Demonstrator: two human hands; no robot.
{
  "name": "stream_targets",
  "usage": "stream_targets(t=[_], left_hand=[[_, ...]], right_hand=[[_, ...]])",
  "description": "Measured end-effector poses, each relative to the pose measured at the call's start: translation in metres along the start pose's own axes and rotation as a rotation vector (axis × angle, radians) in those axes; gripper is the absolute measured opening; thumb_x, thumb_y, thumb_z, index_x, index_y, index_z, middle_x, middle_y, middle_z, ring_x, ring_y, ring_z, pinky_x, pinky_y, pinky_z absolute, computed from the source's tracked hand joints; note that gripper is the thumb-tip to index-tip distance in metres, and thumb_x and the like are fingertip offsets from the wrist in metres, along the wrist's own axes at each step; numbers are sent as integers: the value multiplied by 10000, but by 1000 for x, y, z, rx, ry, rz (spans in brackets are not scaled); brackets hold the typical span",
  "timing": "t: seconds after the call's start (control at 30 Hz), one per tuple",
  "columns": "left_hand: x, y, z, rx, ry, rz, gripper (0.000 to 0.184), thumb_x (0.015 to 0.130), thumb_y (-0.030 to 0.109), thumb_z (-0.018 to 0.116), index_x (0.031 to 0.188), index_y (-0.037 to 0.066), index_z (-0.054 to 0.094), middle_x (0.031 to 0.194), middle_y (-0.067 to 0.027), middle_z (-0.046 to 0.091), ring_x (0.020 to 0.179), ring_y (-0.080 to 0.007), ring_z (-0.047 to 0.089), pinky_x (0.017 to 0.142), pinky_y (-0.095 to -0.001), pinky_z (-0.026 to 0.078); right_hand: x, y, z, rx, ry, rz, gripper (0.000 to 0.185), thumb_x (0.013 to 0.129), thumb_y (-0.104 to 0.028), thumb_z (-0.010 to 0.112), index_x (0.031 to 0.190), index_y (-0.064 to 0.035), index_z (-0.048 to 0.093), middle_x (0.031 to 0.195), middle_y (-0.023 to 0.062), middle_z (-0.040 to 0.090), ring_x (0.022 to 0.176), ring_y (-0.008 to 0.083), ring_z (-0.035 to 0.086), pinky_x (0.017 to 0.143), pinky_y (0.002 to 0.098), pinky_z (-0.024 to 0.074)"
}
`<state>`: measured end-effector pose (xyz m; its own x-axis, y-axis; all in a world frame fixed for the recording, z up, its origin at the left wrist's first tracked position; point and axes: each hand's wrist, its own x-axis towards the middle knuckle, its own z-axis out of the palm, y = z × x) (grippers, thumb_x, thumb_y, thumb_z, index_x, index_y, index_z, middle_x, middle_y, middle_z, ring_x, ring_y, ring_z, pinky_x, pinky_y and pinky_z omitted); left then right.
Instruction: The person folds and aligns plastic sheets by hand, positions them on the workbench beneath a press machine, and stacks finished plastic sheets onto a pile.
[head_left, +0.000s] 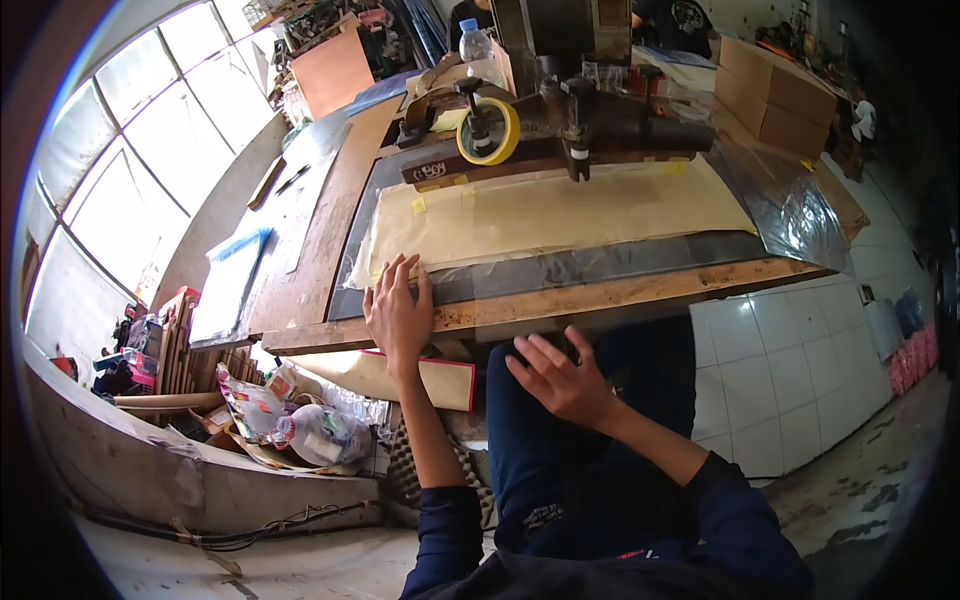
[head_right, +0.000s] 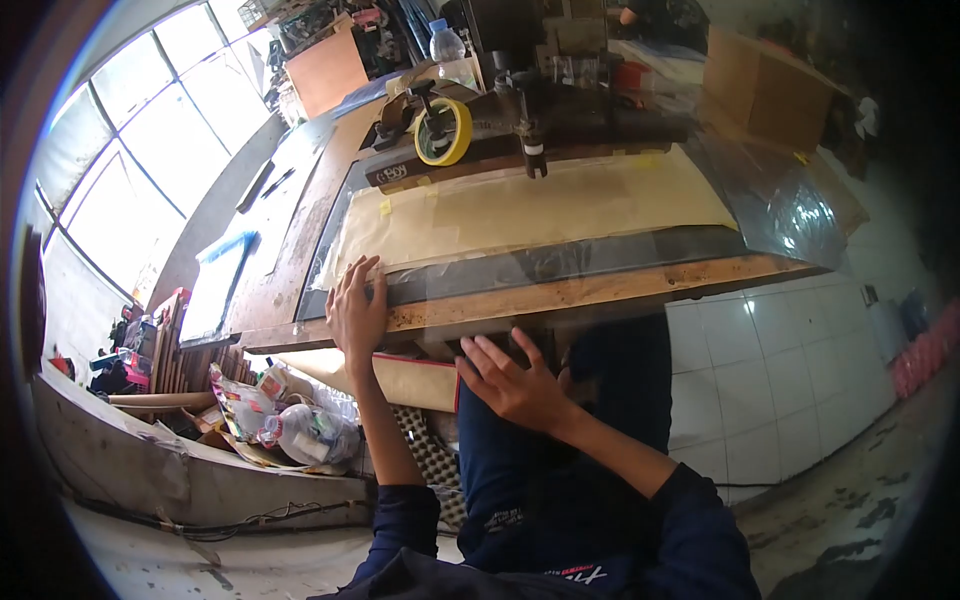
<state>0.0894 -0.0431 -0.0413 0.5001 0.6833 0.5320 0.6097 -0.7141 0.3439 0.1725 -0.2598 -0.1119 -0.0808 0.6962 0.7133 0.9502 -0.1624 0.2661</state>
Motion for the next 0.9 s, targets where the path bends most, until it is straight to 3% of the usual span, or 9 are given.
stream_targets(t=[0.07, 0.17, 0.27, 0.3, 0.4, 0.43, 0.53, 0.9], left_hand=[[0, -3, 3, 23, 6, 8, 309, 887, 347, 491, 1125, 183, 601, 1246, -28, 554, 1194, -218, 480, 1041, -418, 288], [1, -3, 3, 44, 17, 8, 312, 885, 357, 497, 1127, 191, 605, 1241, -26, 558, 1176, -212, 496, 1041, -396, 293], [0, -3, 3, 39, 29, 4, 305, 882, 346, 502, 1122, 189, 605, 1239, -29, 559, 1176, -215, 496, 1041, -395, 294], [0, -3, 3, 37, 28, 7, 303, 881, 342, 502, 1122, 189, 604, 1239, -30, 559, 1176, -216, 497, 1041, -395, 294], [0, -2, 2, 31, 17, -1, 301, 881, 335, 501, 1125, 189, 600, 1243, -32, 557, 1186, -216, 488, 1042, -399, 293], [0, -3, 2, 17, 15, -1, 299, 879, 328, 498, 1119, 182, 602, 1246, -32, 555, 1199, -220, 477, 1039, -414, 293], [0, -1, 1, -7, 4, -3, 297, 877, 320, 496, 1112, 175, 604, 1249, -31, 552, 1212, -224, 466, 1036, -429, 294], [-1, -3, 2, 19, 0, 20, 295, 871, 315, 503, 1113, 174, 598, 1253, -34, 548, 1222, -228, 455, 1037, -437, 291]], right_hand=[[10, 6, -8, -104, 67, 23, 305, 866, -231, 512, 1162, -180, 568, 1327, 73, 463, 1212, 188, 443, 1023, 595, 225], [20, 18, -15, -84, 118, 307, 350, 855, -185, 539, 1204, -180, 539, 1353, 80, 431, 1233, 196, 422, 1039, 621, 152], [26, 28, -20, -29, 54, 458, 393, 828, -173, 580, 1218, -180, 529, 1358, 92, 420, 1235, 201, 418, 1035, 635, 140], [29, 29, -26, 45, 34, 497, 352, 805, -188, 626, 1153, -163, 575, 1303, 65, 479, 1196, 195, 451, 1028, 645, 149], [20, 37, -17, 44, 0, 428, 250, 807, -190, 636, 1052, -144, 626, 1206, 22, 557, 1128, 184, 503, 1026, 646, 166], [26, 39, -21, 43, 67, 437, 162, 814, -187, 631, 965, -133, 655, 1061, -16, 632, 1040, 161, 557, 1030, 635, 179], [32, 47, -26, 95, 58, 432, 160, 831, -160, 604, 980, -138, 658, 973, -17, 665, 992, 138, 589, 1052, 594, 186], [50, 59, -47, 39, 35, 388, 198, 805, -147, 597, 990, -143, 667, 912, -30, 681, 911, 99, 608, 1066, 527, 218]])
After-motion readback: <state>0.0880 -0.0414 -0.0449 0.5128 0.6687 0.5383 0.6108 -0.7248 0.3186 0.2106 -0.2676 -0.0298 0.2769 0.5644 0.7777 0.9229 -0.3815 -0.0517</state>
